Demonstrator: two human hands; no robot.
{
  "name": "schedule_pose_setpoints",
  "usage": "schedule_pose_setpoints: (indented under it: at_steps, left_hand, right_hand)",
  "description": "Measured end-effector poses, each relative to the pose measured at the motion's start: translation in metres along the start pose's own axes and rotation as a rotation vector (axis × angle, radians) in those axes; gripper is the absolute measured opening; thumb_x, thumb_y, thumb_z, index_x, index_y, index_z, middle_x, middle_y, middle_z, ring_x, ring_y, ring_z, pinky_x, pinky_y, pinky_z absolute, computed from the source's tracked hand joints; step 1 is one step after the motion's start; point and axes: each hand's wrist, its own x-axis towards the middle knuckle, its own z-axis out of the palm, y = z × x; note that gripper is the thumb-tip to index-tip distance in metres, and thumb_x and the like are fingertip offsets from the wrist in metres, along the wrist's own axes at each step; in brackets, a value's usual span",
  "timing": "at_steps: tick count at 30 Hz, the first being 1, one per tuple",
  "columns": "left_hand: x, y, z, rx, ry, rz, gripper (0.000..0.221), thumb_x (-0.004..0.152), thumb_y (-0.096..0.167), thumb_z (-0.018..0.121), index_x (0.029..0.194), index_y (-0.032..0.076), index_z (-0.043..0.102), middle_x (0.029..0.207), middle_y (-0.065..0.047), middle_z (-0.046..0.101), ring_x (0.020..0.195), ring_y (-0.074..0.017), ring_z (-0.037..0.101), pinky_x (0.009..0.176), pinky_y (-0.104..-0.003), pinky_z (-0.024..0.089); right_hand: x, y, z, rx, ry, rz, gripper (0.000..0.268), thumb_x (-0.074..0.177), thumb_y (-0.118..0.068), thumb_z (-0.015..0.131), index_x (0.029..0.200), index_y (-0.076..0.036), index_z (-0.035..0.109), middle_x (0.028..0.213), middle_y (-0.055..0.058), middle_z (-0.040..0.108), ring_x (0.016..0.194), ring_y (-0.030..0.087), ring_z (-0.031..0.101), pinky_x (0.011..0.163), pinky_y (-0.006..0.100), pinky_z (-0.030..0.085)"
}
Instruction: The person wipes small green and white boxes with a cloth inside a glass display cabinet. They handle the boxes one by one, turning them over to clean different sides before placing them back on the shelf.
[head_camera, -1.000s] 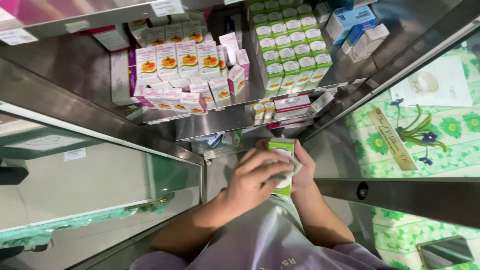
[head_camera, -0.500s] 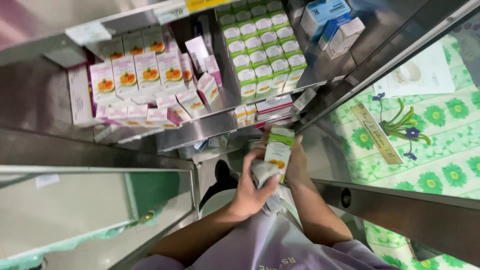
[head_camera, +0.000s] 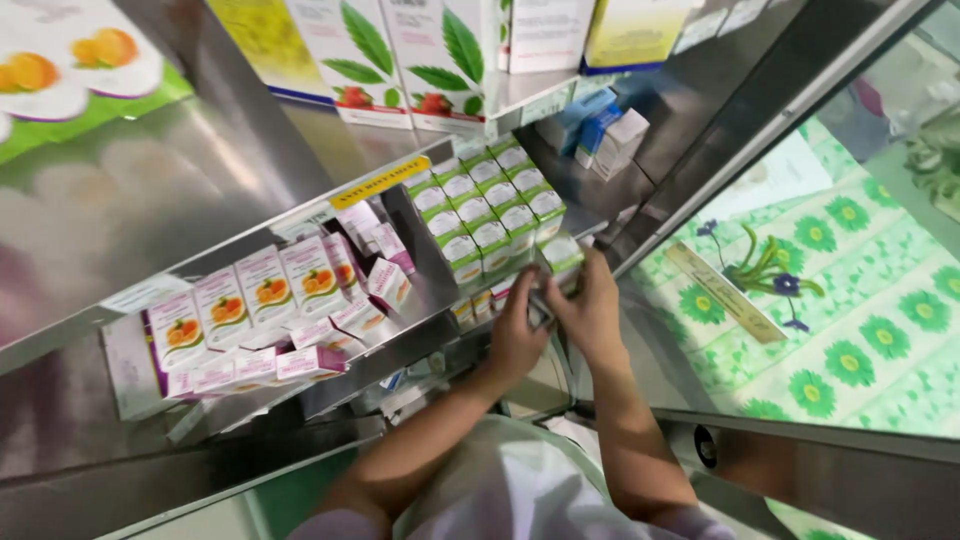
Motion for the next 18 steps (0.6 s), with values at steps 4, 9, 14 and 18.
schedule_pose_setpoints:
  at_steps: [4, 9, 14, 18]
  left_hand:
    - [0.018, -0.043, 0.016, 0.183, -0.039, 0.124, 0.088, 0.074, 0.003, 0.075, 0.155, 0.017, 0.042, 0.151, -0.018, 0.052, 0.121, -0.0426, 0.064, 0.097, -0.052, 0.057]
    - [0.033, -0.057, 0.023, 0.349, 0.012, 0.141, 0.084, 0.075, 0.014, 0.077, 0.152, 0.025, 0.046, 0.154, -0.008, 0.050, 0.103, -0.0442, 0.070, 0.079, -0.058, 0.061]
    - [0.041, -0.075, 0.019, 0.289, 0.070, 0.256, 0.084, 0.072, 0.012, 0.081, 0.150, 0.019, 0.051, 0.147, -0.015, 0.056, 0.116, -0.0425, 0.066, 0.084, -0.052, 0.061]
    - [0.045, -0.072, 0.013, 0.263, 0.102, 0.284, 0.074, 0.078, 0.016, 0.081, 0.147, 0.019, 0.056, 0.144, -0.012, 0.060, 0.120, -0.0365, 0.066, 0.091, -0.045, 0.059]
  right_hand:
    - [0.018, 0.052, 0.021, 0.051, 0.072, -0.042, 0.061, 0.080, -0.010, 0.082, 0.133, 0.002, 0.055, 0.113, 0.029, 0.064, 0.106, 0.054, 0.063, 0.082, 0.062, 0.056]
    - [0.023, 0.086, 0.044, 0.333, 0.160, 0.013, 0.062, 0.079, -0.006, 0.085, 0.134, 0.002, 0.057, 0.119, 0.026, 0.064, 0.116, 0.046, 0.064, 0.092, 0.054, 0.057]
    - [0.027, 0.093, 0.050, 0.405, 0.107, 0.013, 0.058, 0.082, -0.004, 0.085, 0.131, 0.004, 0.056, 0.118, 0.027, 0.064, 0.119, 0.045, 0.063, 0.097, 0.056, 0.054]
    - [0.031, 0.086, 0.046, 0.396, 0.034, 0.046, 0.058, 0.083, -0.004, 0.083, 0.132, 0.004, 0.053, 0.115, 0.030, 0.066, 0.118, 0.047, 0.063, 0.097, 0.054, 0.054]
